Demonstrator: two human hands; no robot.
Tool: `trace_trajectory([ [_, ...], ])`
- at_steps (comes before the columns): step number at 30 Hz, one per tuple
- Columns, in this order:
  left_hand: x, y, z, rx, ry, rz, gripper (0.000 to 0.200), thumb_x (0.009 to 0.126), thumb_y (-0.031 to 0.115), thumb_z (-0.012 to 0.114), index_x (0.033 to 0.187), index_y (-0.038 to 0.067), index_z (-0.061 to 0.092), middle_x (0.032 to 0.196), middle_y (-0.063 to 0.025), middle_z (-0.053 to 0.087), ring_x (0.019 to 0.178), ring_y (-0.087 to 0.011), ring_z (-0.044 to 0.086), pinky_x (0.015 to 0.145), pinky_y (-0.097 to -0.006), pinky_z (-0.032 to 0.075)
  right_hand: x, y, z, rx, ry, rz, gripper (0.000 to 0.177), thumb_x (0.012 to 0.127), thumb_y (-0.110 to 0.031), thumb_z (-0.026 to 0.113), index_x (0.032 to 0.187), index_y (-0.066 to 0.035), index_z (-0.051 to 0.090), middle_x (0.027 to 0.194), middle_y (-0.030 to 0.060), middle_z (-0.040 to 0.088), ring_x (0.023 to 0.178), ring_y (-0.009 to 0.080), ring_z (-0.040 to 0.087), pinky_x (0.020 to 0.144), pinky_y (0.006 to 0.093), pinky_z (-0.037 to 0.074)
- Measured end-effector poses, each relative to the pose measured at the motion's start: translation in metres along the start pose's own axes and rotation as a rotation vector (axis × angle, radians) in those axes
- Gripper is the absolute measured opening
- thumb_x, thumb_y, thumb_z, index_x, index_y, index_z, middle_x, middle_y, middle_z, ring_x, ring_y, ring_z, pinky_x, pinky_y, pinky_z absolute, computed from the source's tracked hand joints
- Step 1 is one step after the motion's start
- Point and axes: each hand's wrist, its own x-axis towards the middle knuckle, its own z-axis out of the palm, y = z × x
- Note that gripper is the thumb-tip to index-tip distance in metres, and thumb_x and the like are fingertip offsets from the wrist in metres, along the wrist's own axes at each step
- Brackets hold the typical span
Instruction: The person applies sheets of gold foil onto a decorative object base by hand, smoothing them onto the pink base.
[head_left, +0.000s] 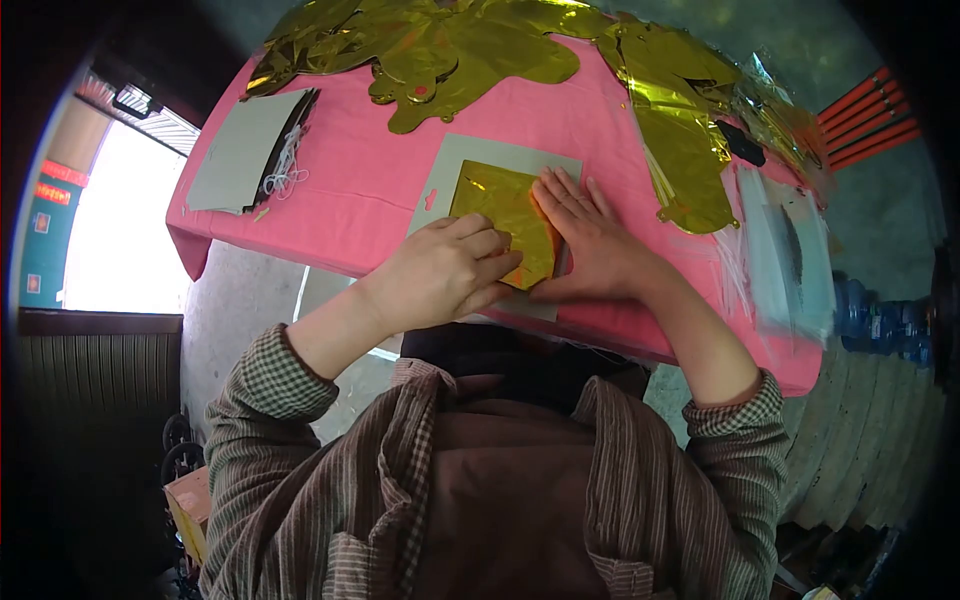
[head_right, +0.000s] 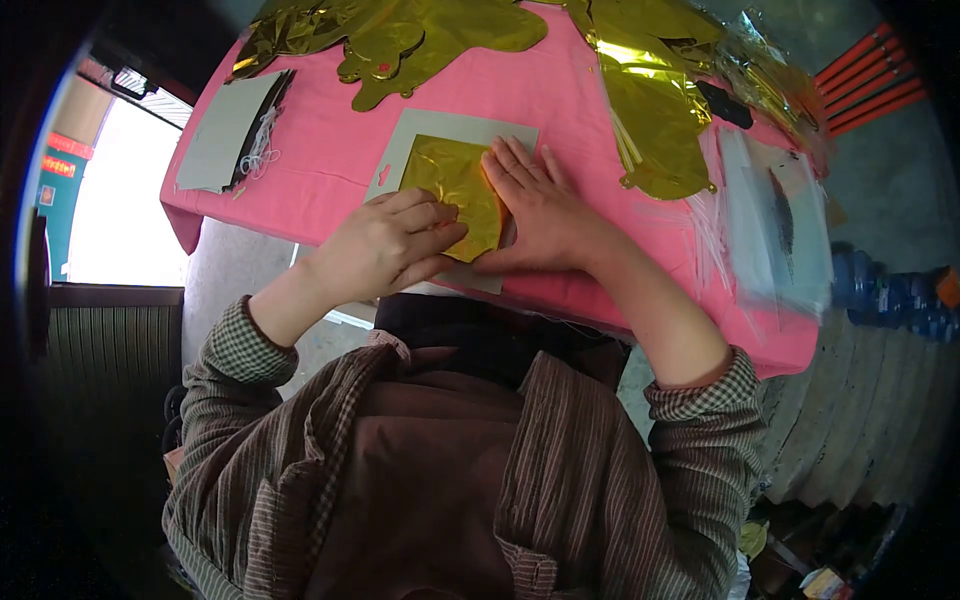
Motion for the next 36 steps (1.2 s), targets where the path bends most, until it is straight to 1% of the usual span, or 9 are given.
trace_trajectory([
  [2,-0.004,-0.001,0.005,0.008,0.034,0.002,0.037,0.075,0.019,0.067,0.109,0.005,0.064,0.108,-0.0094,0.059,0.102,-0.026,0.055,0.088,-0.0363,0.048,0.001,0.0,-0.001,0.014,-0.019,-0.004,0.118,0.066,-0.055,0.073,0.147,0.002,0.01,0.154,0.0218,0.01,0.145,0.0295,0.004,0.116,0.0458,0.002],
  [10,-0.016,0.003,0.011,-0.031,0.066,-0.036,0.05,0.075,0.02,0.068,0.12,0.001,0.057,0.122,-0.0133,0.054,0.111,-0.03,0.051,0.098,-0.0402,0.042,-0.002,0.008,-0.004,0.059,-0.055,-0.017,0.112,0.07,-0.053,0.071,0.147,0.001,0.01,0.154,0.0203,0.009,0.145,0.0291,0.002,0.116,0.0459,0.0],
  [12,-0.024,0.004,0.012,-0.046,0.041,-0.052,0.058,0.077,0.023,0.067,0.127,-0.001,0.051,0.132,-0.016,0.049,0.122,-0.0323,0.046,0.103,-0.0423,0.037,-0.001,0.008,-0.003,0.046,-0.053,-0.023,0.112,0.07,-0.053,0.071,0.148,0.0,0.01,0.155,0.0197,0.009,0.145,0.029,0.002,0.116,0.0462,0.0],
  [15,-0.033,0.01,0.015,0.021,0.048,-0.08,0.059,0.08,0.028,0.065,0.128,-0.002,0.05,0.136,-0.0167,0.047,0.131,-0.0301,0.039,0.109,-0.0431,0.03,-0.001,0.009,-0.004,0.043,-0.069,-0.019,0.113,0.07,-0.054,0.071,0.148,0.0,0.01,0.155,0.0188,0.008,0.145,0.029,0.001,0.116,0.0469,0.001],
  [19,-0.038,0.015,0.013,0.029,0.047,-0.114,0.059,0.082,0.03,0.065,0.128,-0.003,0.049,0.136,-0.0179,0.046,0.134,-0.0304,0.036,0.11,-0.043,0.029,0.0,0.008,-0.005,0.02,-0.091,-0.012,0.113,0.07,-0.055,0.07,0.148,-0.001,0.009,0.155,0.0182,0.007,0.145,0.0289,0.0,0.116,0.0474,0.001],
  [25,-0.025,-0.019,-0.006,-0.35,-0.089,-0.163,0.056,0.084,0.031,0.063,0.128,-0.001,0.05,0.135,-0.0192,0.048,0.13,-0.0326,0.04,0.107,-0.0412,0.033,-0.001,0.007,-0.005,0.005,-0.107,-0.002,0.113,0.071,-0.056,0.069,0.148,-0.001,0.008,0.155,0.0185,0.006,0.145,0.0288,0.0,0.116,0.0471,0.0],
  [27,-0.009,-0.025,-0.006,-0.253,0.042,-0.203,0.053,0.085,0.033,0.062,0.128,0.004,0.051,0.137,-0.0186,0.046,0.131,-0.0333,0.039,0.106,-0.0435,0.032,0.0,0.006,-0.005,0.005,-0.111,0.003,0.113,0.071,-0.056,0.069,0.148,-0.001,0.008,0.155,0.0187,0.006,0.145,0.029,0.0,0.116,0.047,0.0],
  [30,0.005,-0.03,0.012,-0.039,0.063,-0.134,0.054,0.088,0.037,0.059,0.132,0.008,0.049,0.141,-0.0173,0.041,0.135,-0.0324,0.033,0.109,-0.0465,0.028,-0.001,0.006,-0.005,0.005,-0.117,0.016,0.113,0.071,-0.055,0.068,0.148,-0.001,0.007,0.155,0.0193,0.005,0.145,0.0289,0.0,0.116,0.0467,0.0],
  [36,0.001,-0.035,0.023,0.062,-0.069,-0.138,0.064,0.09,0.047,0.051,0.141,0.011,0.038,0.147,-0.015,0.033,0.14,-0.0304,0.023,0.113,-0.0473,0.019,-0.001,0.01,-0.004,-0.03,-0.083,-0.018,0.11,0.073,-0.053,0.067,0.148,-0.001,0.007,0.155,0.0192,0.006,0.145,0.0282,0.001,0.116,0.0463,0.0],
])
